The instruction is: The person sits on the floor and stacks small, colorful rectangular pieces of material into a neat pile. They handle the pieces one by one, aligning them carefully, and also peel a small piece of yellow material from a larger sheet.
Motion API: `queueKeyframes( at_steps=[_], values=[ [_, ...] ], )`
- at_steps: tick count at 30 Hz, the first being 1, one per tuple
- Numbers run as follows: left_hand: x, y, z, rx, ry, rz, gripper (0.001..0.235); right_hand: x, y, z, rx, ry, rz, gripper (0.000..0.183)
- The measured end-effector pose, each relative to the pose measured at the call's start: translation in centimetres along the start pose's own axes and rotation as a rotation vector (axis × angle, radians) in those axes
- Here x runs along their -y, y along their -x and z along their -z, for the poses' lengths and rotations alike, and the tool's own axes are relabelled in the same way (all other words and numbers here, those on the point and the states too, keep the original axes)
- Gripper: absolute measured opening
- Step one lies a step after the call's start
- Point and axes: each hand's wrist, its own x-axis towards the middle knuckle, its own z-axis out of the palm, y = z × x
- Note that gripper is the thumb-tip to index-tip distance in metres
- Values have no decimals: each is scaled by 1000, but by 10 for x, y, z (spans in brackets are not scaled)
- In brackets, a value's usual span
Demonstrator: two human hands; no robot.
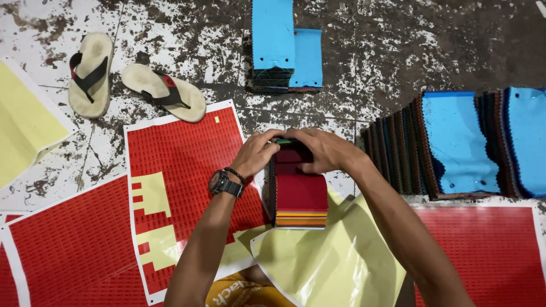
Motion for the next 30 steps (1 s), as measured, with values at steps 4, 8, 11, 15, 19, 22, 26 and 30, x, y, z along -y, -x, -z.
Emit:
queueKeyframes(
  at_steps=[4, 8, 11, 15, 19, 22, 26, 30],
  values=[
    [-4, 5, -3, 1, 5, 15, 56, -7, -2, -8, -18, 41, 6, 81],
    [10, 0, -12, -14, -62, -23, 71, -36, -13, -31, -197, -9, 56, 54],
    [22, -3, -16, -36, -58, -35, 65, -64, -25, -52, -332, -36, 115, 31],
    [12, 1, -9, -52, 47, -71, 40, -45, -5, -43, -275, -95, 128, 15],
    [-14, 10, -3, -26, -34, -150, 30, -49, -5, -53, -211, -14, 213, 19],
    [-14, 14, -5, -5, -180, -190, 29, -46, -10, -55, -167, 33, 235, 19],
    [-6, 12, -7, 47, -230, -146, 32, -38, -7, -43, 7, -96, 193, 16],
    [-11, 14, -7, 76, -296, -169, 31, -28, 5, -28, 117, -257, 146, 18]
  ],
)
